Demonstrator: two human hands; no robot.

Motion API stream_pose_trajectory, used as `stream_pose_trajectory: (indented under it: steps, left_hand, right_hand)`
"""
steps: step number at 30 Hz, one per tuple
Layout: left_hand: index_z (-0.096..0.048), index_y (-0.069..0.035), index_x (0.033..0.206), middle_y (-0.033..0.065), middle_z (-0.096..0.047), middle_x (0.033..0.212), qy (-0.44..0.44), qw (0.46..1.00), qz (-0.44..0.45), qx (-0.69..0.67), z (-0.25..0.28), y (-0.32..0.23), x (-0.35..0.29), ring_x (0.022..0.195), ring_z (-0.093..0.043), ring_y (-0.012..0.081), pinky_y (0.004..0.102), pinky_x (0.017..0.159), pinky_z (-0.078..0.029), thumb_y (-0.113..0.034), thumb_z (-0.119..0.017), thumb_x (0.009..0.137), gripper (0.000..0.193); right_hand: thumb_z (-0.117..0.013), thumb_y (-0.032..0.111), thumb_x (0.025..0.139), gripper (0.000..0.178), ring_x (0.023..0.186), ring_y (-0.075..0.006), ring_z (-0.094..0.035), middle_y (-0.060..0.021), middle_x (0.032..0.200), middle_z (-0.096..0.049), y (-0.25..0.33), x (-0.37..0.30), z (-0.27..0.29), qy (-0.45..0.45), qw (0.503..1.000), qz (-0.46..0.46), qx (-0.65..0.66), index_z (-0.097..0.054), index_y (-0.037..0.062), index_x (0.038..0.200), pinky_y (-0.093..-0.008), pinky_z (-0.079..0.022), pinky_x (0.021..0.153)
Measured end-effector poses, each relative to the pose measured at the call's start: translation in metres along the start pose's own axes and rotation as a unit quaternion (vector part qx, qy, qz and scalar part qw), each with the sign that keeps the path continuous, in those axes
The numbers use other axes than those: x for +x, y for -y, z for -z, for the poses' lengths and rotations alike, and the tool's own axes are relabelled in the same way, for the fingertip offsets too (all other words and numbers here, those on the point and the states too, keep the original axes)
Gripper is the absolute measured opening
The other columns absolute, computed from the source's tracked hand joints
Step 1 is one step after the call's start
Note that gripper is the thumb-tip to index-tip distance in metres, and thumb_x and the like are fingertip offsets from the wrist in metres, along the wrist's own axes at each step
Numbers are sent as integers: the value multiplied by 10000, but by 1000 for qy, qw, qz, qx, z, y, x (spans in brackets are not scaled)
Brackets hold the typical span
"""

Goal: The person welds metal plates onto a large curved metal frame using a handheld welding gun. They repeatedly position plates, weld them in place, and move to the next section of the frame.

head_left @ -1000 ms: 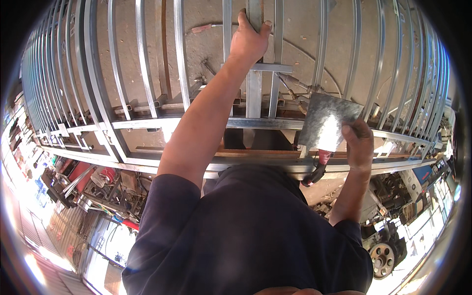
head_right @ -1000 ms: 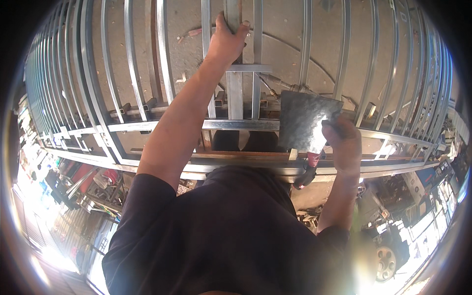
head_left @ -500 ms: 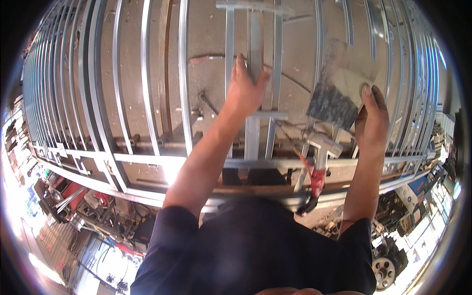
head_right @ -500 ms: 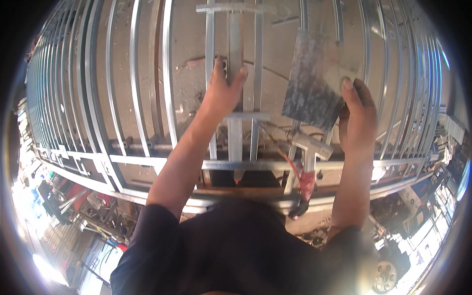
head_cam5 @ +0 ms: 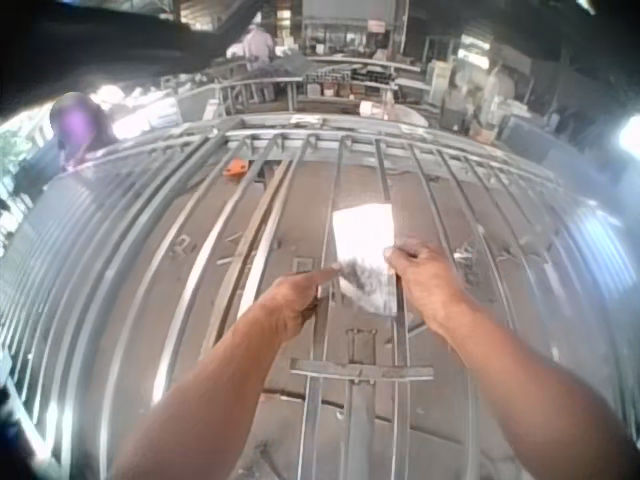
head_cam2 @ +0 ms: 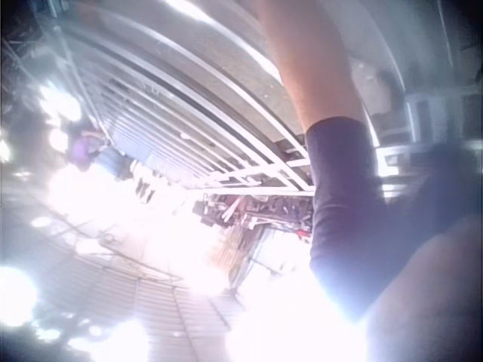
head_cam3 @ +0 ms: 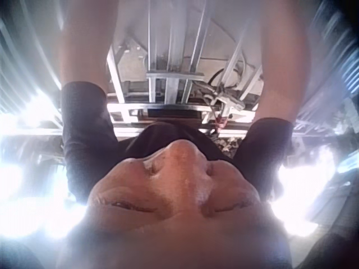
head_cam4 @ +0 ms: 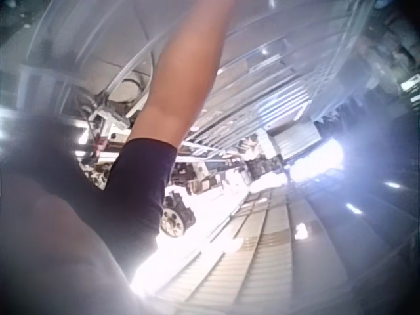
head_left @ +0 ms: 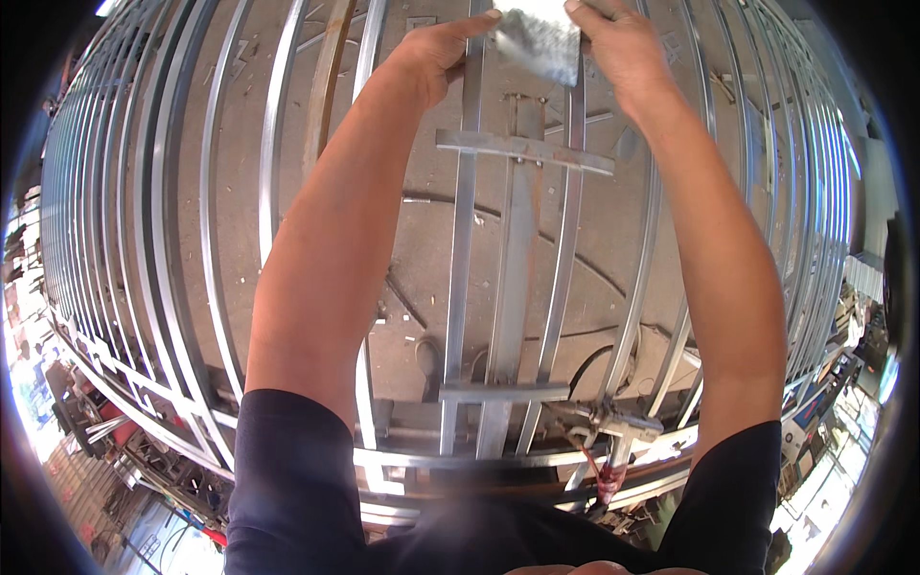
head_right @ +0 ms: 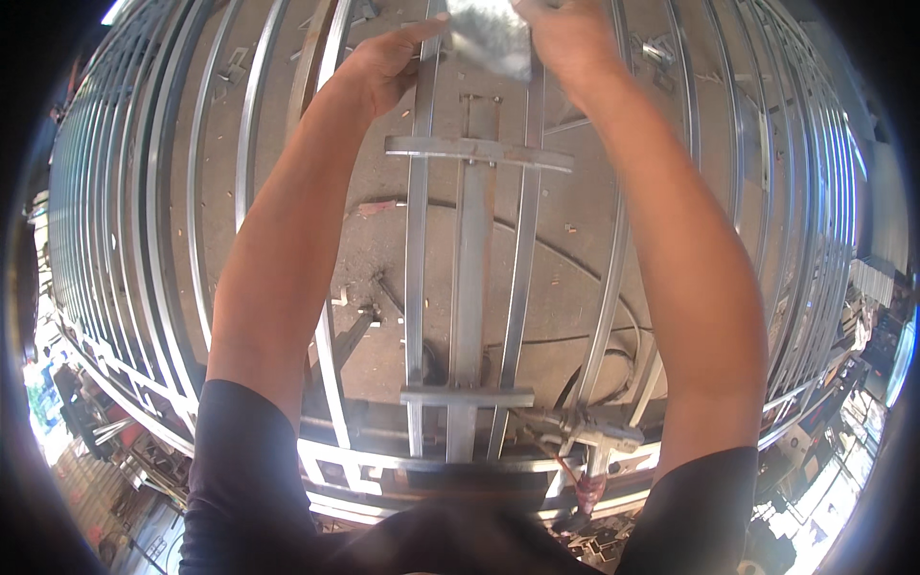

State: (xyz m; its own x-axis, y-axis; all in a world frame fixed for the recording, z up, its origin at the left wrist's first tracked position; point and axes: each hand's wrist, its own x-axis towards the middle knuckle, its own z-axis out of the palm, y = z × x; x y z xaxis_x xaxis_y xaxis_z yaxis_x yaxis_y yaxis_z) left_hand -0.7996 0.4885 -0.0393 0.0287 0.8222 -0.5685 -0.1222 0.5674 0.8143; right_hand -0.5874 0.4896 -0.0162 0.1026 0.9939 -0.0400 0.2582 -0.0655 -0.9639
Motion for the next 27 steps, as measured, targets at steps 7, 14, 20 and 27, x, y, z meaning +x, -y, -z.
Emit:
stream_pose_trajectory:
  steps: [7,14,20,27]
  left_hand:
    - [-668,66,1118,183,-730,1073,104,991,37,-75,-7,18,40,904,-740,270,371,834,-637,-108,-718,910,276]
    - [-663,83,1118,201,-716,1075,79,989,79,-100,-15,10,33,933,-729,298,425,829,-640,-77,-724,893,283]
    - [-656,86,1142,210,-697,1134,96,993,38,-57,-12,13,30,979,-713,306,439,870,-617,-117,-722,907,318]
    - [-633,94,1186,205,-694,1145,89,993,41,-58,-16,14,33,1014,-702,306,442,899,-599,-129,-713,924,353]
  right_hand:
    - [-732,162,933,307,737,-127,-648,-49,904,-712,-39,12,-3,9,996,-78,-43,-683,17,1199,-299,-540,652]
    - [-821,208,883,750,1167,-190,-629,-137,1239,-658,-46,0,-10,-76,982,-165,-47,-444,-47,1479,-299,-502,980]
    - [-806,247,863,727,1211,-242,-613,-149,1279,-640,-63,-1,-14,34,975,-133,173,-464,-79,1416,-408,-474,1055]
    - [-789,215,856,646,1236,-269,-588,-177,1313,-624,-70,7,-12,60,966,-182,175,-522,-62,1375,-433,-435,1073]
